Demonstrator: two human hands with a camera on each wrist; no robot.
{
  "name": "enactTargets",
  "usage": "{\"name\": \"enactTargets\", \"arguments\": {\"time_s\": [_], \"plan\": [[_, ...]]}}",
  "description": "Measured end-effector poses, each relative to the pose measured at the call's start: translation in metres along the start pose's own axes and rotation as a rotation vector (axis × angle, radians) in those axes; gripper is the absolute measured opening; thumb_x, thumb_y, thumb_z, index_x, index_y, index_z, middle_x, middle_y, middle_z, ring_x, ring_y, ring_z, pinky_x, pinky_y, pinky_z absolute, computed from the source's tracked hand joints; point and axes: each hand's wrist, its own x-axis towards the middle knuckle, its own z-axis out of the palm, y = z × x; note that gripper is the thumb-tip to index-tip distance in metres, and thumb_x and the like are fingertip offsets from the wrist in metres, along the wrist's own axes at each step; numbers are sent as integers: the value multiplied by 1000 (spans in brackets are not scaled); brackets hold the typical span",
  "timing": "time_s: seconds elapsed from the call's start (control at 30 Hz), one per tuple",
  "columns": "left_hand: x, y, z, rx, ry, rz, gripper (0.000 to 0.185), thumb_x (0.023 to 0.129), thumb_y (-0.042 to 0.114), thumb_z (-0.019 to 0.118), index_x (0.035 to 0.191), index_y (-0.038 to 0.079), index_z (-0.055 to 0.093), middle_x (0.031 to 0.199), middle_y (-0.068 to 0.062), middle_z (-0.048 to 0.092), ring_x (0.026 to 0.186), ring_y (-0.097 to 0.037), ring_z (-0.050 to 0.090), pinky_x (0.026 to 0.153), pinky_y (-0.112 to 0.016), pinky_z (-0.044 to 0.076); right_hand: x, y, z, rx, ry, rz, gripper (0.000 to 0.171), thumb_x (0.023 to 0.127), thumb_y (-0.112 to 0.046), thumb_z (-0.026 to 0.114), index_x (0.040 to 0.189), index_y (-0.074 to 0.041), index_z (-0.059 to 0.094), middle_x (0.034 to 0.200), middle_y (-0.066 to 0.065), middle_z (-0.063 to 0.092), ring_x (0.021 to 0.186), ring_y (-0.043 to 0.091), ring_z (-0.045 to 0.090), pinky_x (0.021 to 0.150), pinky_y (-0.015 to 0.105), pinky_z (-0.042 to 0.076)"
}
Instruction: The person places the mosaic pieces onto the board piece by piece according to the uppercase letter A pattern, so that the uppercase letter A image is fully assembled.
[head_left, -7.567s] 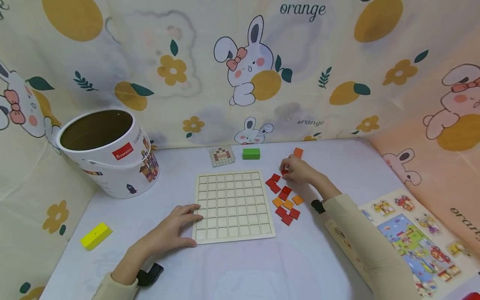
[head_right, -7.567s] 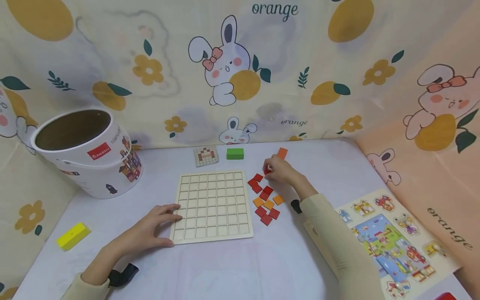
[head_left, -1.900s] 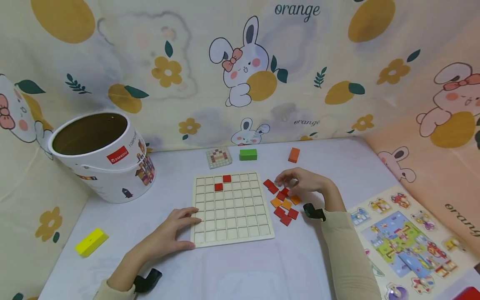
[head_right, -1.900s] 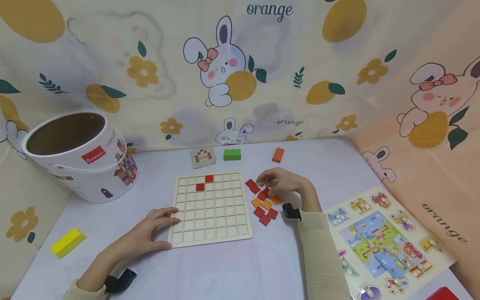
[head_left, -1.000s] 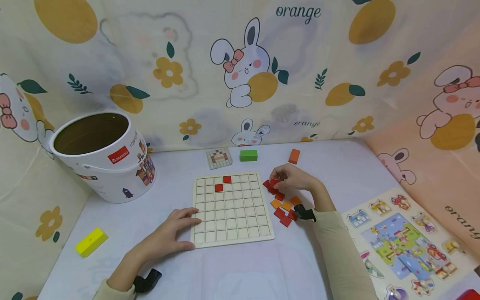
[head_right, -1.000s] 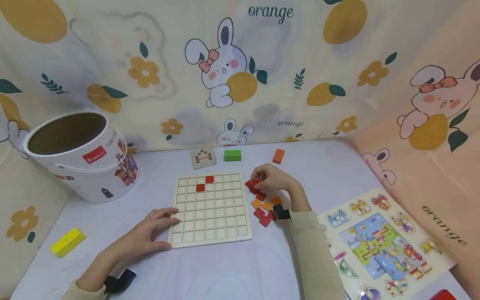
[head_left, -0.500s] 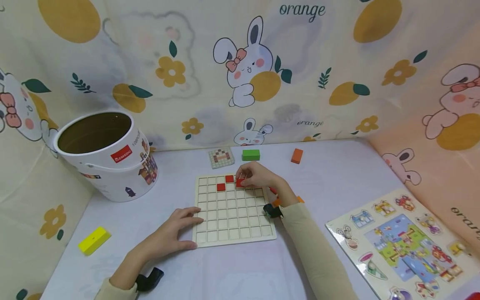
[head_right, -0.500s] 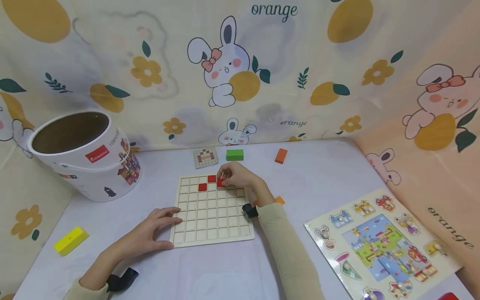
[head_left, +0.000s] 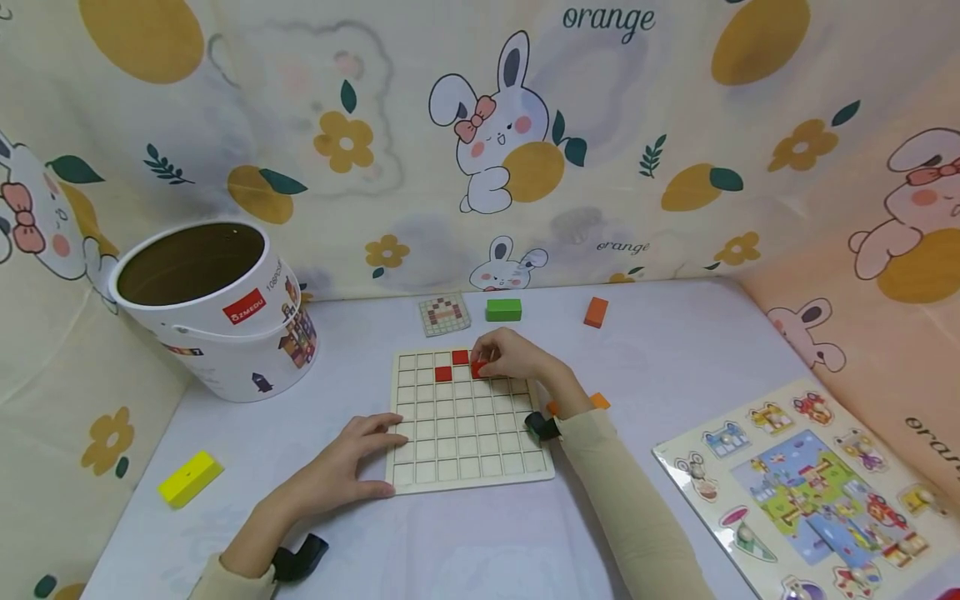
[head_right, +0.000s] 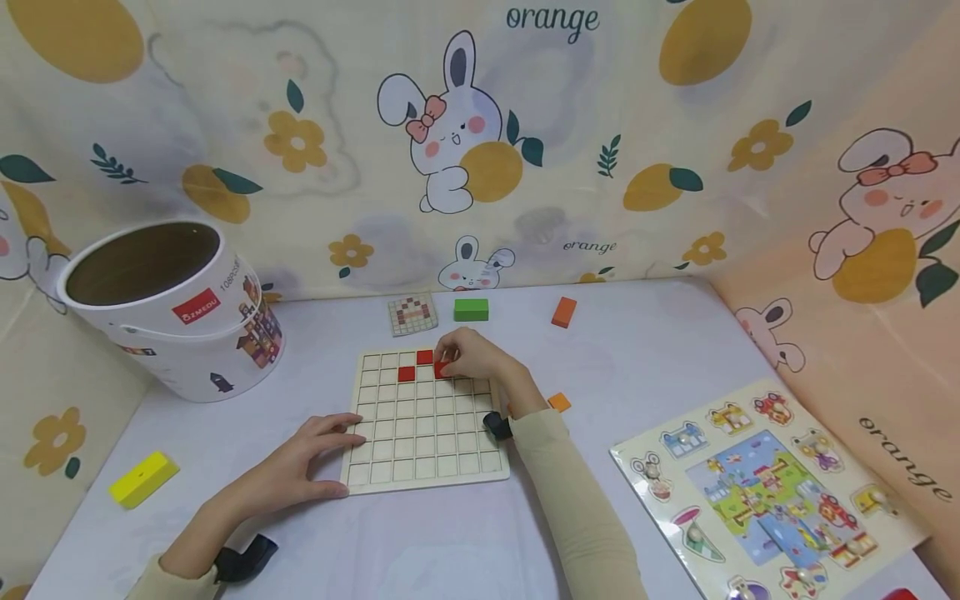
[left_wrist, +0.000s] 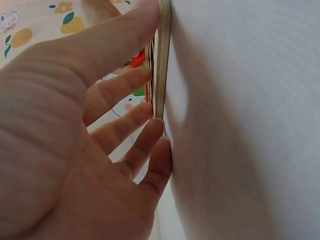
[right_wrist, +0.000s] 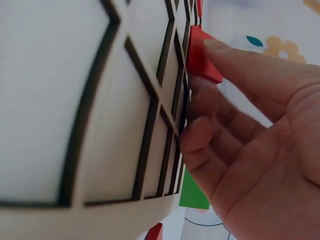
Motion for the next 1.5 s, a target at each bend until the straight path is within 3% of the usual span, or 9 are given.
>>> {"name": "enactTargets", "arguments": {"time_s": [0.23,0.6,0.77,1.07,1.27,1.5], "plan": [[0,1,0,2,7,3,61,78,32,85,133,17,63,155,-5,39,140,-30,35,112,-53,35,-2,-4,-1,-74,30,37,10,91,-4,70,100,-2,74,82,3,64,76,16,53,67,26,47],[-1,1,0,9,3,16,61,80,38,83,134,18,63,154,-7,40,139,-33,36,110,-56,35,-4,-7,0,-108,55,52,4,87,-2,74,90,0,72,76,2,64,71,14,54,64,26,46],[-1,1,0,12,4,14,61,79,37,83,133,18,63,154,-7,40,139,-33,35,111,-55,35,-8,-8,-2,-91,83,91,7,87,-3,75,93,-3,72,80,3,64,76,17,56,68,28,49],[-1,1,0,15,3,16,61,79,38,83,133,17,63,154,-8,40,139,-34,35,110,-56,35,-39,11,-38,-28,149,111,21,90,-2,68,110,1,70,96,10,67,90,25,58,80,36,52],[-1,2,0,21,6,3,62,78,36,84,133,16,63,154,-9,39,140,-34,35,111,-55,35,-67,30,-55,-22,92,146,32,88,2,65,119,-2,67,117,12,66,109,29,58,95,46,51],[-2,2,1,22,14,23,61,79,36,83,132,15,63,154,-10,40,140,-36,35,111,-56,34,-76,38,-52,-33,48,153,35,85,6,63,119,-4,67,111,10,62,102,30,52,85,37,50]]}}
